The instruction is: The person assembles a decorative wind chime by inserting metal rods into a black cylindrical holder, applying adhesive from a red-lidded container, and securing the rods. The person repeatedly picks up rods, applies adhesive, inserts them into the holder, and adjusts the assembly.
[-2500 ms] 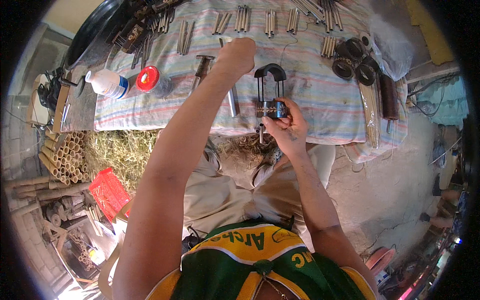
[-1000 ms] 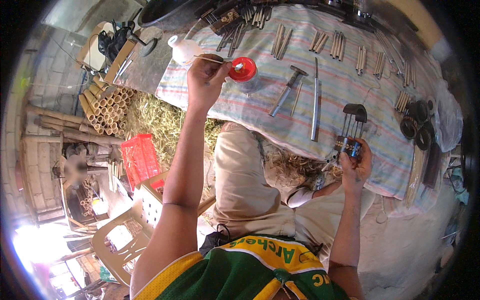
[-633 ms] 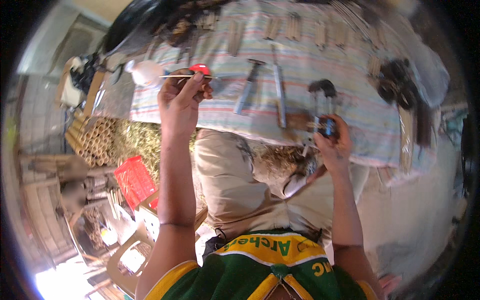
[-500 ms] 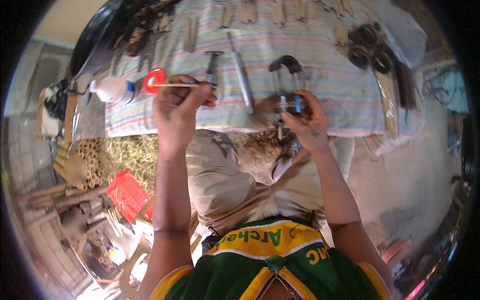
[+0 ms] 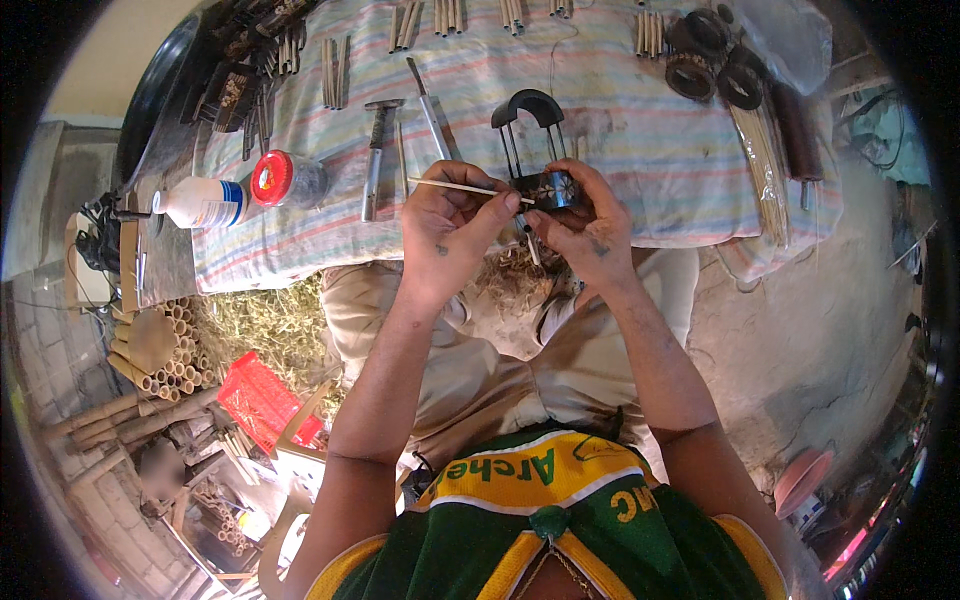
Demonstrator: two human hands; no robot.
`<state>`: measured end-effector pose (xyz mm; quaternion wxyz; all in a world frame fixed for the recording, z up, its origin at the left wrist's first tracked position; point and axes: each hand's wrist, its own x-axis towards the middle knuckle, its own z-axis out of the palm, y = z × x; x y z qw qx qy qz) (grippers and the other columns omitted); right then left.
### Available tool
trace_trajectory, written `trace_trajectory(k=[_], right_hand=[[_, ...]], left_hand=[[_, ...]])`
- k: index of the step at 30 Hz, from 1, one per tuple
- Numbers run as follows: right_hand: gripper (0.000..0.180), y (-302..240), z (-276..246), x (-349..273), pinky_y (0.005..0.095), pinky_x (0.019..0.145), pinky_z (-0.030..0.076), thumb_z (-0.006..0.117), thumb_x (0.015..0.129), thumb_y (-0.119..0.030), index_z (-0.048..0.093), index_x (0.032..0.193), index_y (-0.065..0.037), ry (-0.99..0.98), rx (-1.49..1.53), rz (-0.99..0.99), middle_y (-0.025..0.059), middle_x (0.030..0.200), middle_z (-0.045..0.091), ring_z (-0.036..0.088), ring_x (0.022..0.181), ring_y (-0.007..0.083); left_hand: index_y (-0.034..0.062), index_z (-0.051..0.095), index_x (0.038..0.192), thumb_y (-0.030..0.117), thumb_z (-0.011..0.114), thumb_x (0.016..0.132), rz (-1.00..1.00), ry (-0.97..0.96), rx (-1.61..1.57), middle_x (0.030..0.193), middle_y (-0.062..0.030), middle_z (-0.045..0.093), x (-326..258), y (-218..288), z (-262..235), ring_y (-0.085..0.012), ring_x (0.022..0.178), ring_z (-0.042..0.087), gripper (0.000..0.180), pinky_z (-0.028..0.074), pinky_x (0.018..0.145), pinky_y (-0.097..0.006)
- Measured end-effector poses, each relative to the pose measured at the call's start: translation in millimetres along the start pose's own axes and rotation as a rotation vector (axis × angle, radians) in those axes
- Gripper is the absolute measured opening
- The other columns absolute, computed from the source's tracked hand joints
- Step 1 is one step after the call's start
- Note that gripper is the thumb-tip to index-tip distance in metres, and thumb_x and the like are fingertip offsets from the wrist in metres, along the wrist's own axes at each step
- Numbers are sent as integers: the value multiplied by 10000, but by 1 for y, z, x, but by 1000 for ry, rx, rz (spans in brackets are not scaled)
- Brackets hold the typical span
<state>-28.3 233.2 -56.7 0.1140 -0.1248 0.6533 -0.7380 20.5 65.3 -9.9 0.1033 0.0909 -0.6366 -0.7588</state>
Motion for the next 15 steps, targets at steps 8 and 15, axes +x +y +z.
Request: trace_trajectory(k=[8, 15], right_hand=[[550, 5, -3, 1, 275, 834, 576, 812, 785, -42, 571, 1279, -27, -14, -24, -42, 79, 1028, 714, 666, 910, 105], [527, 9, 1, 1, 270, 848, 571, 834, 799, -59, 590, 1265, -40, 14, -52, -132, 64, 1101, 685, 640, 987, 95]], left_hand=[[-36, 583, 997, -2, 732, 883, 47, -9, 168, 875, -93, 694, -2, 0, 2, -110, 787, 675, 191, 528, 655, -245], [-15, 637, 905, -88, 720, 802, 598, -136, 818, 907, -149, 687, -10, 13, 11, -266, 798, 715, 152, 562, 736, -322]])
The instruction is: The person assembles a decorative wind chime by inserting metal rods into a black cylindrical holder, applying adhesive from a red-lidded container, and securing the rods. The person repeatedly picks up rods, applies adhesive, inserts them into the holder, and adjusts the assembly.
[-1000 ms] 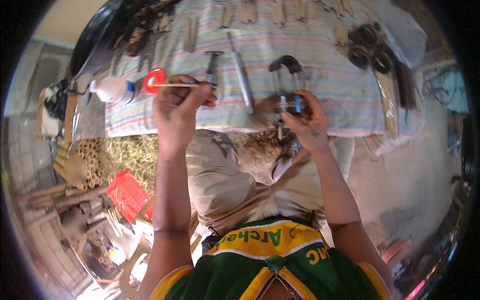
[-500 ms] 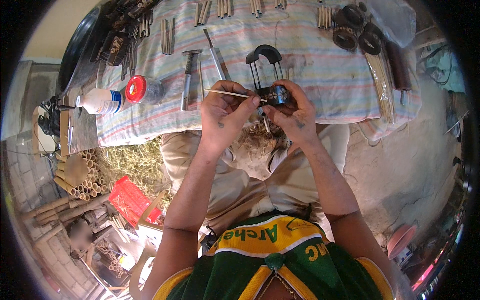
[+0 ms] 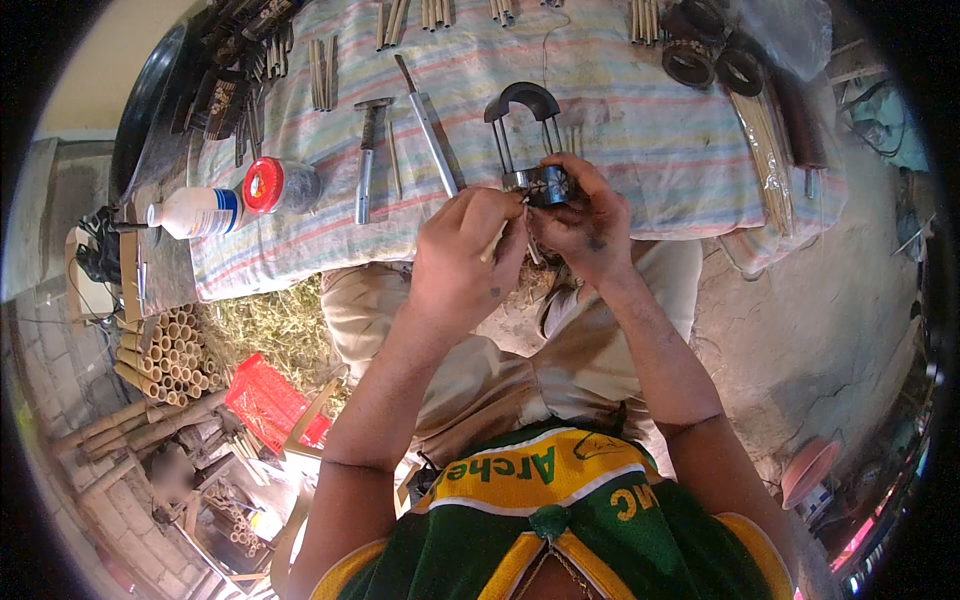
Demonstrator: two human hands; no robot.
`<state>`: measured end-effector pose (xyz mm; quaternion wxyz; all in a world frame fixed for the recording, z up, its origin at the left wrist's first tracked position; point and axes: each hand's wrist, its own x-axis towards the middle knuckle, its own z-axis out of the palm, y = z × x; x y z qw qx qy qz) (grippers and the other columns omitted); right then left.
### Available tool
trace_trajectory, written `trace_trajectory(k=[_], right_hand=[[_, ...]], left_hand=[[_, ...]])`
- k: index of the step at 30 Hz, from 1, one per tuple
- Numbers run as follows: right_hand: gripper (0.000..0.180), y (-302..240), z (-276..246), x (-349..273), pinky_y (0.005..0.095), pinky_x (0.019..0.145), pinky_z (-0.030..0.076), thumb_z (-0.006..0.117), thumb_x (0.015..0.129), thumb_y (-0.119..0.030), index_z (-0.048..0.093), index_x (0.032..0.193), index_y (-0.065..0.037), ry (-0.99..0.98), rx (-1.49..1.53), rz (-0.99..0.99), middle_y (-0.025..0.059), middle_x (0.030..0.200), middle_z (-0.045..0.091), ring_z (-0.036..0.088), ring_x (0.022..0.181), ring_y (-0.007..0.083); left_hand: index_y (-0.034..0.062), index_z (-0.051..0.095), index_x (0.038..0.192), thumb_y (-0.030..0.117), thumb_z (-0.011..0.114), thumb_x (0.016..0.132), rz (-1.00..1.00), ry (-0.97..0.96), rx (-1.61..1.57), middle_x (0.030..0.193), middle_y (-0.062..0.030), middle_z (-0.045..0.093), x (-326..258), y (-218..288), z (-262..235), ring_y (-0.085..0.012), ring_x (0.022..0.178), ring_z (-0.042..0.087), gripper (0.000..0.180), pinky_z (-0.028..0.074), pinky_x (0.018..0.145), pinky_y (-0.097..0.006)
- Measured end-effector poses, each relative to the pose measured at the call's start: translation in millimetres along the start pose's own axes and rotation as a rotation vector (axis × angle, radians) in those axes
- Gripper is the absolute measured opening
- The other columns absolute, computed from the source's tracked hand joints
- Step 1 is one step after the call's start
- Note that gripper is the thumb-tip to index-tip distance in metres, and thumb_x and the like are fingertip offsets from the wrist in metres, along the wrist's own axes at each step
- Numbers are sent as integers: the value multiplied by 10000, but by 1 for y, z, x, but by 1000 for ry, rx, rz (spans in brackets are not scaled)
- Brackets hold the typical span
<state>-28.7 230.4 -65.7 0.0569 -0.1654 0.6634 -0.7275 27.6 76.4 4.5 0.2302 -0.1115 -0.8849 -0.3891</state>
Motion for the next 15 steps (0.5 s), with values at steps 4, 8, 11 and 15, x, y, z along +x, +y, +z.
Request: trace_trajectory(k=[4, 8, 11, 15], right_hand=[[533, -5, -1, -1, 257, 848, 563, 845, 786, -56, 596, 1257, -39, -4, 9, 32, 50, 1106, 681, 629, 978, 85], [546, -6, -3, -1, 243, 832, 551, 849, 767, -30, 597, 1252, -28, -22, -126, 95, 37, 1097, 674, 616, 948, 75], [549, -3, 0, -1, 238, 827, 542, 848, 760, -22, 600, 1249, -32, -12, 62, 133, 38, 1097, 667, 608, 951, 75], [535, -1, 2, -1, 243, 847, 535, 834, 771, -14, 600, 1251, -39, 28, 94, 187, 40, 1105, 663, 605, 973, 80]], left_hand=[[-10, 635, 908, -55, 716, 809, -71, -114, 48, 852, -140, 667, 9, 2, -6, -284, 762, 708, 136, 554, 678, -339], [-7, 629, 890, -38, 720, 808, -114, -120, 15, 819, -131, 657, 14, 3, -7, -295, 752, 708, 126, 544, 655, -348], [-6, 618, 887, -31, 718, 815, -98, -148, 26, 826, -138, 667, 14, 3, -8, -302, 757, 711, 126, 544, 656, -349], [-11, 603, 905, -20, 714, 823, -139, -92, -47, 825, -153, 669, 13, 1, -6, -312, 751, 707, 138, 546, 666, -345]])
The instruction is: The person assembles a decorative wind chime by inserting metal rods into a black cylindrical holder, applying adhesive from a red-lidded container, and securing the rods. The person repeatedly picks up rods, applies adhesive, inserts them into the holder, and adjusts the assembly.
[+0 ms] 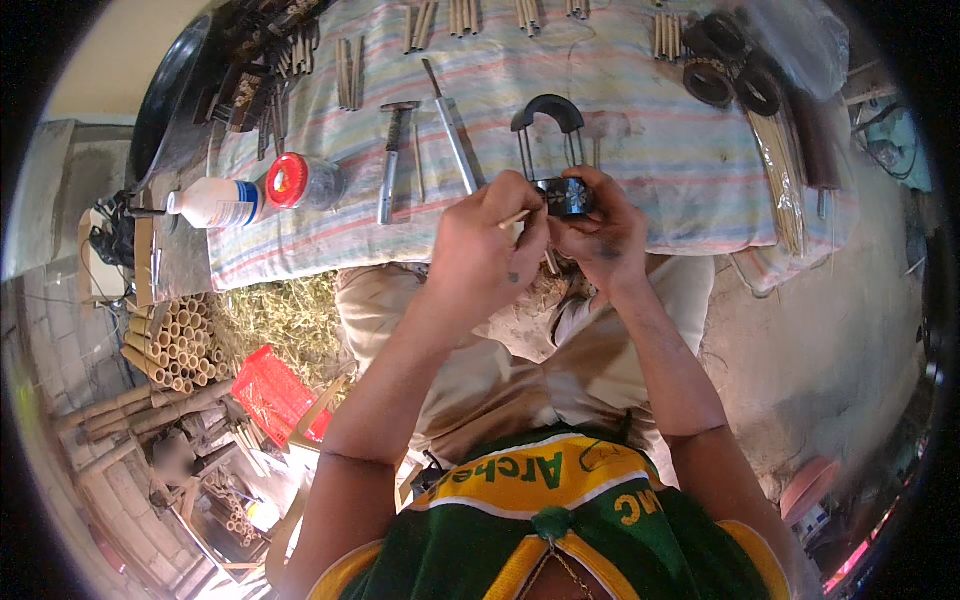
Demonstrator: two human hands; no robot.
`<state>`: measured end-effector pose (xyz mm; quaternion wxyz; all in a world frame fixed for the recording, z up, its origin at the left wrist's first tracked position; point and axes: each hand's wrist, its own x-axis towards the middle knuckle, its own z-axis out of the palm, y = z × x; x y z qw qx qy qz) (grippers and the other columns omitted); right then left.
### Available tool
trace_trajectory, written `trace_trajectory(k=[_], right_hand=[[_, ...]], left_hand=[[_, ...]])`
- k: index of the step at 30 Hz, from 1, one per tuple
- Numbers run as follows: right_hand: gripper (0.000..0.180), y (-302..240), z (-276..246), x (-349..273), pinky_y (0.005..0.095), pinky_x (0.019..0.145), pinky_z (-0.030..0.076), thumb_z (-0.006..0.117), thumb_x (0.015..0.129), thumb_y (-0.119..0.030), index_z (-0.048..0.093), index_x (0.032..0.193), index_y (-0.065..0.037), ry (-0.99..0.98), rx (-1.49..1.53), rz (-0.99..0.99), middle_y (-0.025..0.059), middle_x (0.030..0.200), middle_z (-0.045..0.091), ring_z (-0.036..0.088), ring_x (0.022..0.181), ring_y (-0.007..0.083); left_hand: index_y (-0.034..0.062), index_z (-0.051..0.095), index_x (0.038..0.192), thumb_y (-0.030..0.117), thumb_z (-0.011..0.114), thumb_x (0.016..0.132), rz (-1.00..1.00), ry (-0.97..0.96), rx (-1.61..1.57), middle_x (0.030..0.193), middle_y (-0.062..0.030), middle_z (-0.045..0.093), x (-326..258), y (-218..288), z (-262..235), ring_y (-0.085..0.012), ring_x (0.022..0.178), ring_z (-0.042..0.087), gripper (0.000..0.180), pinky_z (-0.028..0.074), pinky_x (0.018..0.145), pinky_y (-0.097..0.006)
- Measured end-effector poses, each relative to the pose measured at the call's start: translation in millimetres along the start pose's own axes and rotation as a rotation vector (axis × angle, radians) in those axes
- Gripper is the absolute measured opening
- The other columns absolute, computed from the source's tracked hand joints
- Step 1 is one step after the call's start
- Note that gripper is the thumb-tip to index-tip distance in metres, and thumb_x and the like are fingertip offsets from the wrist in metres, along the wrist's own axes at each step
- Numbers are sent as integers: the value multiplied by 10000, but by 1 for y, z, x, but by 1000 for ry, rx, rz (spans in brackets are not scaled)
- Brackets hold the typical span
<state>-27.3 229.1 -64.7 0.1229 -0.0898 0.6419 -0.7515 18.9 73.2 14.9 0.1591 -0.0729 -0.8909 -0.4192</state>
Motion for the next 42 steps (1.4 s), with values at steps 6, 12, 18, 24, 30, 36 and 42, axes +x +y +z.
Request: trace_trajectory(k=[6, 12, 18, 24, 30, 36, 42], right_hand=[[530, 1, -5, 4, 262, 867, 526, 820, 783, -17, 591, 1261, -26, -38, -75, -118, 25, 1094, 665, 606, 970, 83], [539, 4, -5, 4, 255, 783, 544, 847, 764, -82, 594, 1235, -14, 11, -243, -164, 26, 998, 679, 616, 867, 80], [510, 4, -9, 5, 213, 711, 504, 839, 770, -85, 603, 1219, -32, -27, -203, -84, -17, 850, 646, 561, 742, 50], [524, 8, -7, 4, 189, 689, 463, 838, 767, -73, 604, 1235, -36, -15, -136, -106, -33, 804, 599, 503, 703, 33], [522, 6, -8, 2, 245, 741, 542, 830, 771, -62, 603, 1240, -35, 29, -199, -121, 14, 901, 682, 622, 810, 69], [553, 3, -7, 4, 268, 764, 556, 856, 752, -194, 608, 1218, -29, 22, -184, -122, 55, 984, 689, 649, 848, 102], [532, -11, -8, -1, 258, 777, 558, 853, 753, -135, 618, 1226, -69, -31, -75, 21, 52, 1037, 672, 642, 879, 98]], left_hand=[[3, 556, 958, -29, 692, 773, 247, 20, 273, 877, -166, 619, -10, 3, 15, -394, 814, 644, 231, 539, 699, -461], [-59, 541, 1059, 32, 685, 841, -442, -28, -548, 827, -191, 681, 7, -28, -10, -261, 745, 704, 278, 545, 657, -344], [-102, 580, 1091, 136, 689, 844, -388, -30, 341, 880, -253, 688, 19, -72, -60, -400, 834, 701, 360, 563, 714, -437], [-61, 577, 1076, 144, 593, 857, -482, -34, 787, 1095, -305, 606, 10, -101, -61, -443, 954, 661, 300, 543, 810, -533], [-67, 574, 1095, 167, 570, 942, -363, 209, 478, 923, -194, 627, -12, -80, -57, -287, 787, 657, 280, 531, 685, -422], [-43, 547, 1073, 277, 501, 1059, -591, -12, -311, 722, 4, 506, -82, -10, -22, -62, 609, 452, 324, 376, 526, -226], [-29, 555, 1118, 233, 562, 1012, -281, 122, -299, 679, -156, 576, -95, 6, -3, -255, 578, 589, 284, 456, 547, -383]])
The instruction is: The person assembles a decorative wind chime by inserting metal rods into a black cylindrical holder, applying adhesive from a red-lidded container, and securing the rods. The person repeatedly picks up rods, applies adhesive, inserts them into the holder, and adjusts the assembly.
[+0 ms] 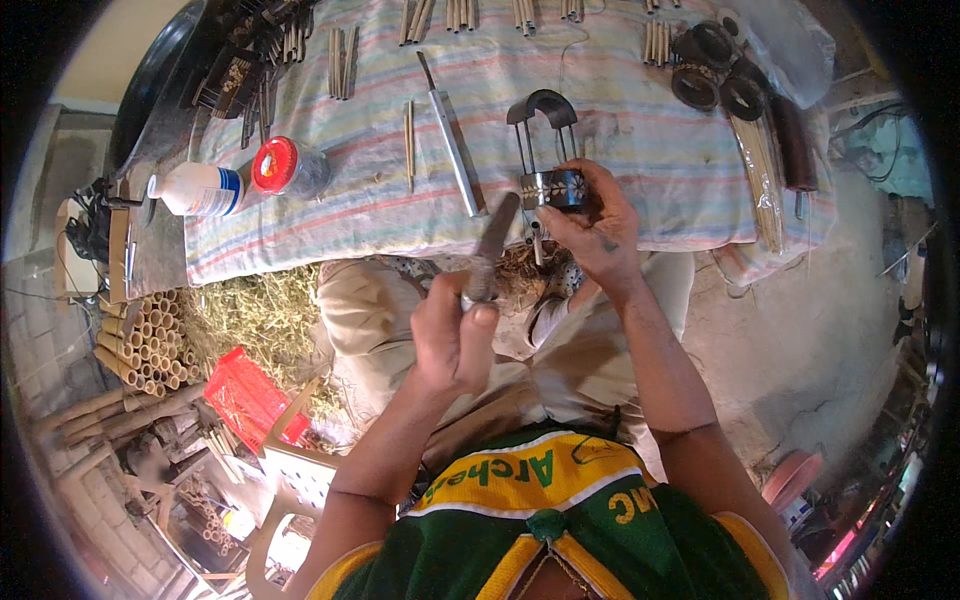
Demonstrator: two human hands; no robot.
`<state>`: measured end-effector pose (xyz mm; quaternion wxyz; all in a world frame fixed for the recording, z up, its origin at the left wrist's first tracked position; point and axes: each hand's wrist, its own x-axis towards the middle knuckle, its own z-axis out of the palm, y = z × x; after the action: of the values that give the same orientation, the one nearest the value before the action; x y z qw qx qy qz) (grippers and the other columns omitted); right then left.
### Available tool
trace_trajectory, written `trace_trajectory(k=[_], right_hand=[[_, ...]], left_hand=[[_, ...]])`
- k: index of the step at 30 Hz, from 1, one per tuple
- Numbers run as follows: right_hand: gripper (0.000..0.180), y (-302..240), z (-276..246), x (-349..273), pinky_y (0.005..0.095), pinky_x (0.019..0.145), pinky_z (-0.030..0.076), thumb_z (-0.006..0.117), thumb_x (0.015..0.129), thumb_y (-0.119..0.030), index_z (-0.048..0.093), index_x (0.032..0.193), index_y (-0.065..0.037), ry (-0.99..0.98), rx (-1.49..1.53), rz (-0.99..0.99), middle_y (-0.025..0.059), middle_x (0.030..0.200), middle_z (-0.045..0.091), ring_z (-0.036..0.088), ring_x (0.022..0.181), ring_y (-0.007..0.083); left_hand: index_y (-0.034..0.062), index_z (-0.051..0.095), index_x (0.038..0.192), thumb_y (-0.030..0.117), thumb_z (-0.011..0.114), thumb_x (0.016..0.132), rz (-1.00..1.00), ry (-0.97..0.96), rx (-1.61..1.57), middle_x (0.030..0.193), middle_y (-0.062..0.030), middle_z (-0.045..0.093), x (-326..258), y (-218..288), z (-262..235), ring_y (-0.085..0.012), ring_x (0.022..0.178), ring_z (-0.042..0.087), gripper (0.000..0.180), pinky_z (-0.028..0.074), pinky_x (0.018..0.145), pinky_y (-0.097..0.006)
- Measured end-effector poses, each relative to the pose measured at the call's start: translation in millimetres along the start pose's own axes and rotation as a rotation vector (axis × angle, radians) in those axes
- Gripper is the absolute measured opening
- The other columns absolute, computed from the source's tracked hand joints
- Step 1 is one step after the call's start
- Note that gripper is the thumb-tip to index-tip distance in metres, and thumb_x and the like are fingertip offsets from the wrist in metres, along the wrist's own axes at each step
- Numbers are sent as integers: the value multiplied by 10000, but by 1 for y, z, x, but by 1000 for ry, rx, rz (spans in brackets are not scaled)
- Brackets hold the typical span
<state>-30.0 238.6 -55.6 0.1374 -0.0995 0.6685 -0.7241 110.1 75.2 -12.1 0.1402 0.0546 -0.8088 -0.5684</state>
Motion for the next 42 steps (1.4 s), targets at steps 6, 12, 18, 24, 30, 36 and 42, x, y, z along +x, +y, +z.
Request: trace_trajectory(k=[6, 12, 18, 24, 30, 36, 42], right_hand=[[511, 3, 1, 5, 269, 778, 564, 848, 761, -151, 621, 1209, -57, 24, -60, -115, 32, 980, 692, 643, 871, 92], [480, 6, 2, 5, 266, 770, 561, 833, 779, -124, 618, 1201, -46, 38, -86, -209, 42, 978, 688, 641, 870, 88], [480, 4, -1, 4, 254, 753, 553, 822, 791, -108, 599, 1207, -20, -2, -16, -131, 34, 962, 693, 635, 870, 86], [490, 6, 0, 0, 252, 768, 541, 822, 772, -108, 598, 1197, -12, 40, -39, -70, 35, 968, 700, 624, 861, 79], [504, 8, -1, 7, 246, 774, 528, 840, 763, -171, 609, 1186, -22, 32, -106, -190, 38, 927, 698, 622, 842, 69], [541, -1, 5, 1, 269, 791, 561, 852, 772, -183, 608, 1228, -25, 24, -187, -131, 75, 992, 706, 667, 898, 100], [531, -4, 16, 0, 320, 820, 576, 846, 767, -140, 608, 1230, -35, -4, -329, -216, 137, 1109, 681, 700, 965, 216]], left_hand=[[-29, 539, 1171, 238, 564, 1008, -46, -36, 35, 760, -263, 623, 1, -6, 7, -465, 693, 642, 314, 499, 603, -459], [-42, 557, 1134, 219, 559, 1000, -117, -169, 121, 713, -195, 608, 5, -14, 10, -371, 605, 630, 293, 491, 577, -428], [-55, 543, 1121, 239, 560, 1004, 110, -32, 40, 674, -213, 585, 4, -16, 12, -428, 612, 611, 317, 473, 548, -459], [-45, 545, 1164, 227, 548, 1015, 125, -29, -76, 676, -178, 588, 5, -17, 13, -350, 562, 616, 310, 482, 553, -408], [-28, 565, 1021, 271, 553, 1033, -220, -16, 23, 668, -109, 558, 15, -20, 2, -182, 588, 537, 300, 433, 545, -327], [-6, 586, 923, 276, 607, 1006, -179, 215, 521, 646, -127, 558, 77, -41, -76, -237, 559, 545, 294, 443, 513, -363], [-25, 673, 1055, 140, 680, 922, 227, 199, 766, 951, -210, 643, 89, -26, -63, -287, 867, 654, 212, 522, 731, -366]])
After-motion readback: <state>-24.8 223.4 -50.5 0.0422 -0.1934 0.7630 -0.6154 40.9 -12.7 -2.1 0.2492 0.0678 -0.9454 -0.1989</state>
